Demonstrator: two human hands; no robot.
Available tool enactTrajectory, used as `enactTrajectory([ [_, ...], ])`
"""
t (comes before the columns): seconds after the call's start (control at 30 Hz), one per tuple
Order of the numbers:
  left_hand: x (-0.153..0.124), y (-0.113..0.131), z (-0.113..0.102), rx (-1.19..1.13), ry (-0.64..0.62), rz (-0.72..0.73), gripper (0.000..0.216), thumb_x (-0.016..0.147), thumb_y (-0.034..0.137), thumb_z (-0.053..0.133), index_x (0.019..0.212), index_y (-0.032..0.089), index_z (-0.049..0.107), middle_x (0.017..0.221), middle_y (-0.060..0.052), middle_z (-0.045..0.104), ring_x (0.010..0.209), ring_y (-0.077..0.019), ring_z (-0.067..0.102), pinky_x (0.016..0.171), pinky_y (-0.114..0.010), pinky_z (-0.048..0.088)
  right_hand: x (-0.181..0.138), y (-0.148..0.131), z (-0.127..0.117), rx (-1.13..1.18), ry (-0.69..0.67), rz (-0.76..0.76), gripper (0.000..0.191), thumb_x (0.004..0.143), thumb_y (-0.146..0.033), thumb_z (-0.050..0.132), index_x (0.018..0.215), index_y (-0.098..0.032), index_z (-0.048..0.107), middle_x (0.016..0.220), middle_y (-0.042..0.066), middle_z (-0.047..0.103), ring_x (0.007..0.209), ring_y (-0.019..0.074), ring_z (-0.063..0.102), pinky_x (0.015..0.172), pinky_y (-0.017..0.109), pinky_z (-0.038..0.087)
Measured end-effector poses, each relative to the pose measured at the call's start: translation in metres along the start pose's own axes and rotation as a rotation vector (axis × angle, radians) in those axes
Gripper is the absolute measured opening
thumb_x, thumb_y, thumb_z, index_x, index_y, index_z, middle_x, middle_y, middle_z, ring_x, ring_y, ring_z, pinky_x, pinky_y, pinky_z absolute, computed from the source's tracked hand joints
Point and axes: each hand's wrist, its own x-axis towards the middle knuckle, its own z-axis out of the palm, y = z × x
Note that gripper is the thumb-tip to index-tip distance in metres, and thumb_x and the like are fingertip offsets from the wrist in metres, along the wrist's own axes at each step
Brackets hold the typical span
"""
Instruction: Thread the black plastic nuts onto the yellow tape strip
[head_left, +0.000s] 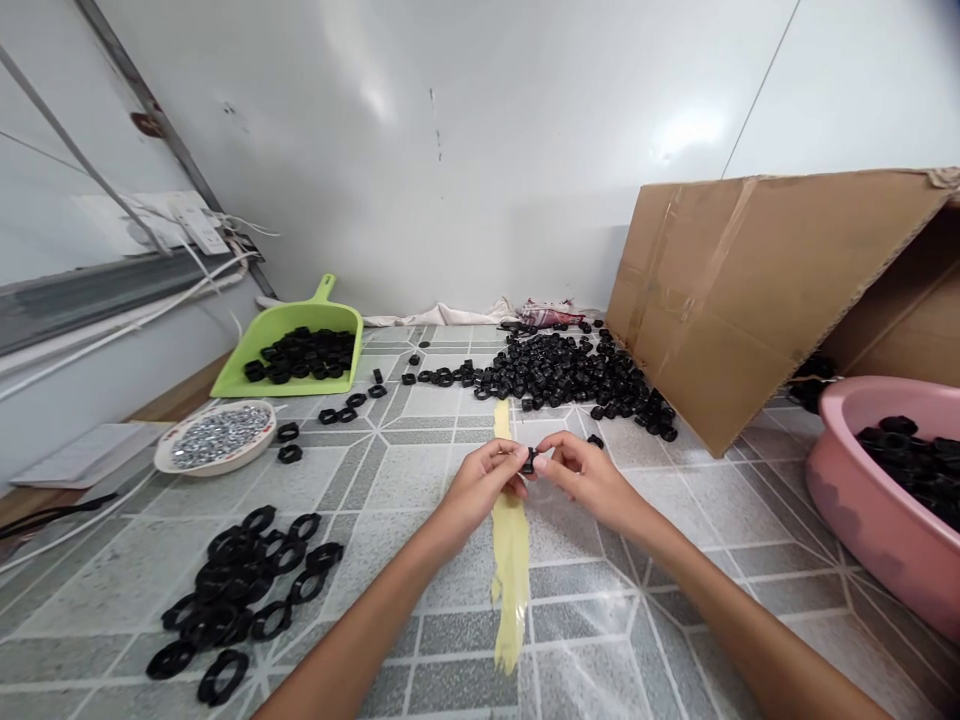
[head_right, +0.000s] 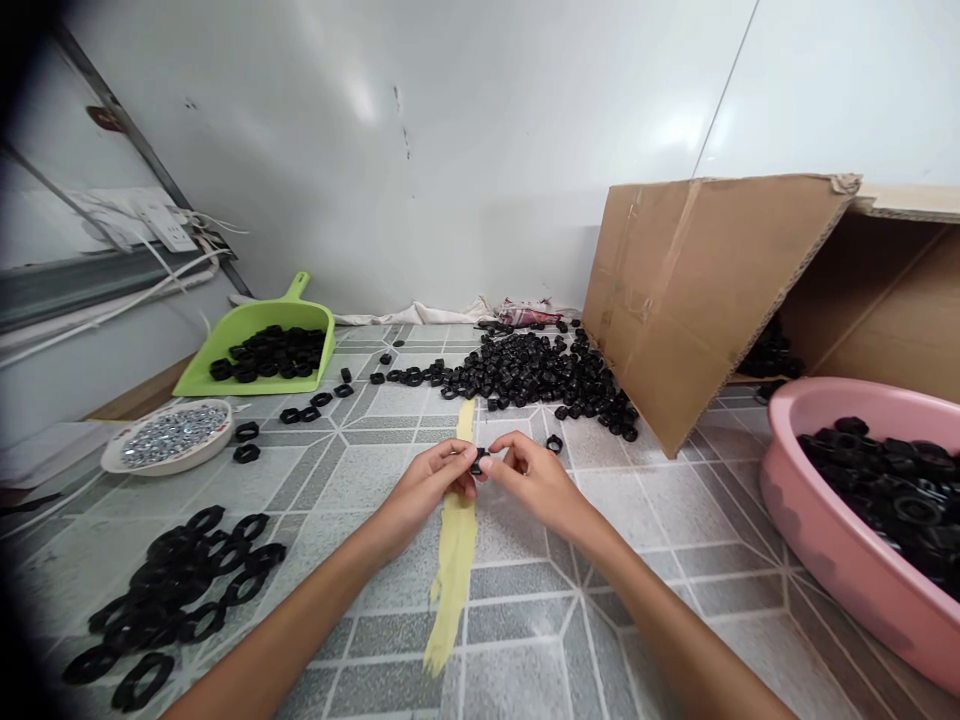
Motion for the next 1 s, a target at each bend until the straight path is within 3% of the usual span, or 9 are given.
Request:
enactTrajectory([
  [0.07, 0.0001, 0.0003, 0.0003, 0.003, -0.005, 0.005, 0.037, 0.085, 0.053, 0.066, 0.09, 0.017, 0.063, 0.073, -0.002, 0.065, 0.066, -0.0138, 0.06, 0.067, -0.026, 0.045, -0.0001, 0.0001, 0.0002, -0.008, -0.016, 0.009, 0.039, 0.089, -0.057, 0.059, 0.085, -0.02, 0.068, 0.061, -0.003, 0.051, 0.056, 0.0136, 0.046, 0.052, 0.025, 0.034],
  [0.13, 0.0003, 0.0002, 0.0003, 0.0, -0.007, 0.001, 0.037, 0.084, 0.053, 0.067, 0.09, 0.017, 0.063, 0.074, -0.002, 0.066, 0.066, -0.0139, 0.06, 0.067, -0.026, 0.045, 0.0, -0.0007, 0.0002, -0.021, -0.005, 0.049, 0.053, 0.094, -0.06, 0.046, 0.071, -0.018, 0.068, 0.056, -0.002, 0.047, 0.053, 0.0132, 0.043, 0.052, 0.026, 0.032],
  [0.17, 0.0004, 0.0001, 0.0002, -0.003, -0.002, -0.002, 0.037, 0.084, 0.053, 0.067, 0.09, 0.017, 0.063, 0.075, -0.003, 0.066, 0.066, -0.0138, 0.06, 0.067, -0.026, 0.045, 0.0001, -0.0013, 0.0002, -0.024, 0.005, 0.054, 0.055, 0.095, -0.061, 0.043, 0.072, -0.017, 0.068, 0.056, -0.002, 0.046, 0.053, 0.0131, 0.043, 0.052, 0.026, 0.032],
  [0.3, 0.0006, -0.0003, -0.0003, 0.002, 0.007, -0.005, 0.037, 0.085, 0.053, 0.066, 0.09, 0.017, 0.063, 0.074, -0.002, 0.065, 0.065, -0.0134, 0.06, 0.066, -0.025, 0.045, 0.0009, -0.0034, 0.0003, -0.024, -0.013, -0.018, 0.038, 0.087, -0.055, 0.063, 0.094, -0.019, 0.07, 0.06, -0.004, 0.047, 0.056, 0.0127, 0.043, 0.054, 0.025, 0.033],
  [0.43, 0.0012, -0.0017, -0.0005, 0.007, -0.015, 0.002, 0.037, 0.086, 0.053, 0.065, 0.092, 0.016, 0.062, 0.078, -0.003, 0.066, 0.065, -0.013, 0.06, 0.066, -0.025, 0.045, 0.0014, -0.0014, 0.0012, -0.012, -0.03, 0.044, 0.052, 0.095, -0.058, 0.045, 0.075, -0.017, 0.068, 0.056, -0.003, 0.044, 0.052, 0.0119, 0.041, 0.052, 0.026, 0.033],
  [0.6, 0.0001, -0.0013, 0.001, 0.014, 0.016, 0.013, 0.038, 0.084, 0.054, 0.067, 0.089, 0.016, 0.062, 0.073, -0.001, 0.064, 0.063, -0.0127, 0.059, 0.064, -0.025, 0.044, 0.0014, -0.0018, 0.0003, 0.04, -0.041, -0.017, 0.037, 0.084, -0.051, 0.067, 0.102, -0.019, 0.064, 0.064, -0.005, 0.049, 0.058, 0.0129, 0.047, 0.054, 0.025, 0.035],
  [0.77, -0.0016, 0.001, 0.0027, 0.023, 0.022, 0.024, 0.038, 0.084, 0.053, 0.066, 0.089, 0.016, 0.061, 0.072, -0.002, 0.065, 0.063, -0.0125, 0.059, 0.065, -0.025, 0.043, 0.0004, -0.0008, 0.0021, -0.004, -0.069, 0.006, 0.04, 0.092, -0.053, 0.055, 0.076, -0.017, 0.063, 0.059, -0.004, 0.047, 0.053, 0.0114, 0.043, 0.052, 0.025, 0.032],
  [0.9, -0.0016, 0.0013, 0.0021, 0.041, -0.002, 0.043, 0.039, 0.084, 0.054, 0.065, 0.088, 0.015, 0.062, 0.064, 0.001, 0.06, 0.058, -0.0116, 0.055, 0.061, -0.024, 0.041, 0.0, 0.0044, 0.006, 0.077, -0.068, -0.038, 0.033, 0.088, -0.052, 0.062, 0.094, -0.02, 0.057, 0.068, -0.005, 0.052, 0.058, 0.0126, 0.049, 0.055, 0.025, 0.037],
  [1.0, -0.0005, 0.0002, 0.0004, 0.044, -0.03, 0.05, 0.041, 0.085, 0.055, 0.063, 0.087, 0.014, 0.063, 0.065, 0.001, 0.059, 0.057, -0.011, 0.054, 0.059, -0.023, 0.04, -0.003, 0.0039, 0.0085, -0.007, -0.075, -0.09, 0.034, 0.093, -0.053, 0.056, 0.086, -0.02, 0.054, 0.069, -0.004, 0.051, 0.059, 0.012, 0.048, 0.056, 0.025, 0.036],
])
